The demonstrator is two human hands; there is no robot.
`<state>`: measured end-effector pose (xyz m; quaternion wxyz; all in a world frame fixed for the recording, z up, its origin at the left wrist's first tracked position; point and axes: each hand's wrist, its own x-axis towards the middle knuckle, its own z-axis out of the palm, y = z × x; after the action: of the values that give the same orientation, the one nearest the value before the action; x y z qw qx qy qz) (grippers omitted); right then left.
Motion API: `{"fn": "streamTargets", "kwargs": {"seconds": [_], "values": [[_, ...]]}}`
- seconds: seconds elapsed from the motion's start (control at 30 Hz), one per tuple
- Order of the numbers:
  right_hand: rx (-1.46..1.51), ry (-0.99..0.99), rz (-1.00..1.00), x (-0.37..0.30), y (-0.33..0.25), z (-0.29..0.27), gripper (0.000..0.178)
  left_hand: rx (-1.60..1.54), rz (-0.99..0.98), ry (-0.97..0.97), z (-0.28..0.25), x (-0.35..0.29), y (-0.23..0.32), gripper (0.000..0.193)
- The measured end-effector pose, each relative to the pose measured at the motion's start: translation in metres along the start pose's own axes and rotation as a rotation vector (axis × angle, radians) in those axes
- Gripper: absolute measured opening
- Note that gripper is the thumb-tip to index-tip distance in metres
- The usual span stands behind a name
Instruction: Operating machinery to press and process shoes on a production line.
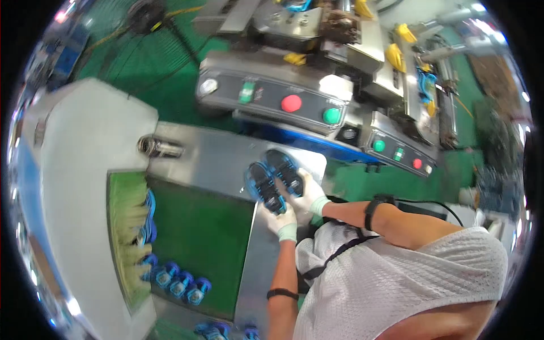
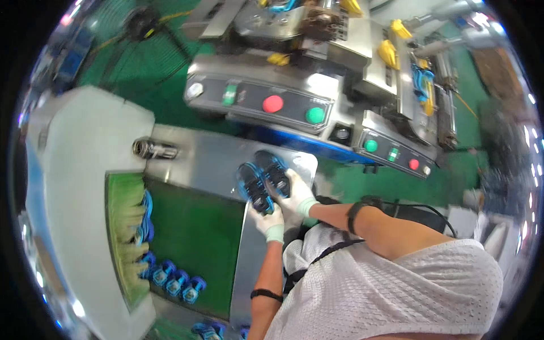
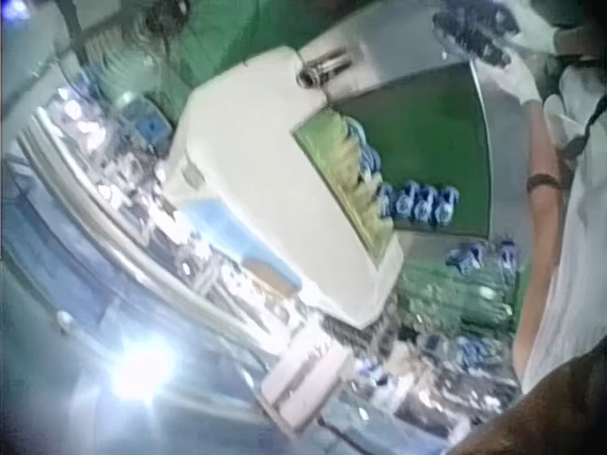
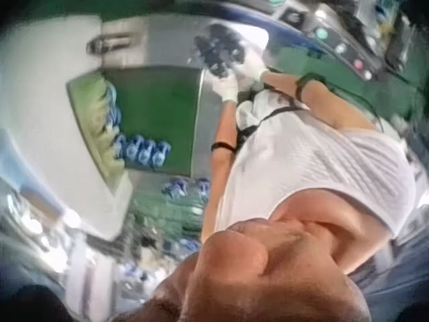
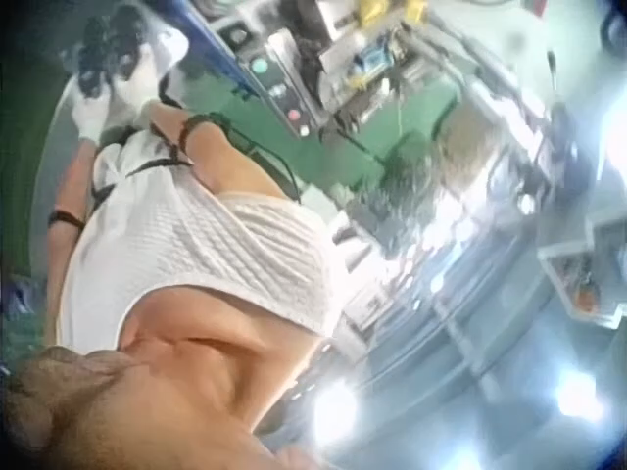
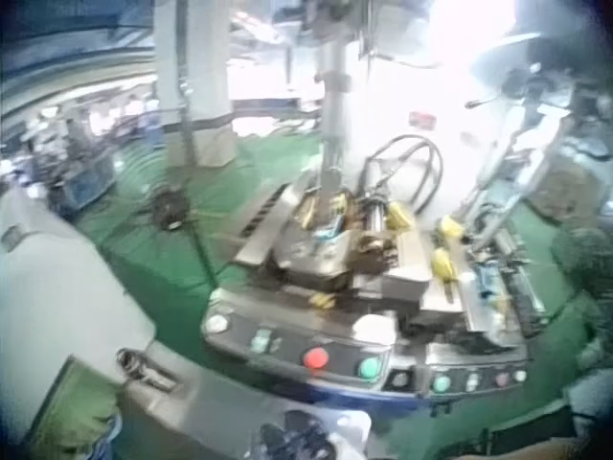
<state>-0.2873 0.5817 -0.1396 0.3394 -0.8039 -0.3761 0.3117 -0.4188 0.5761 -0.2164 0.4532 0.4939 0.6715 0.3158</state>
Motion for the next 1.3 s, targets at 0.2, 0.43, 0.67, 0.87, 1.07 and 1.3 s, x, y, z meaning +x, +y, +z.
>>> {"fn": "streamTargets", "kwargs": {"seconds": [0.2, 0.43, 0.67, 0.87, 1.07, 1.3], "values": [[0.022, -0.007, -0.134, -0.009, 0.016, 0.005, 0.060, 0.203, 0.108, 0.072, -0.003, 0.002, -0.049, 0.070], [-0.041, 0.016, -0.035, -0.012, 0.044, -0.002, 0.075, 0.077, 0.124, -0.028, 0.016, 0.009, -0.064, 0.085], [-0.050, 0.035, -0.010, -0.015, 0.052, 0.004, 0.080, 0.092, 0.038, -0.122, 0.003, 0.006, -0.035, 0.094], [0.069, -0.002, 0.117, -0.009, 0.077, -0.001, 0.075, 0.453, 0.142, -0.259, -0.017, 0.024, -0.031, 0.081], [0.576, 0.077, 0.417, -0.103, 0.093, -0.131, 0.067, 0.488, 0.195, -0.676, -0.028, -0.037, 0.072, 0.069], [0.859, 0.812, 0.293, -0.272, 0.109, -0.248, 0.085, 0.227, 0.760, -1.168, 0.050, -0.156, 0.165, 0.034]]}}
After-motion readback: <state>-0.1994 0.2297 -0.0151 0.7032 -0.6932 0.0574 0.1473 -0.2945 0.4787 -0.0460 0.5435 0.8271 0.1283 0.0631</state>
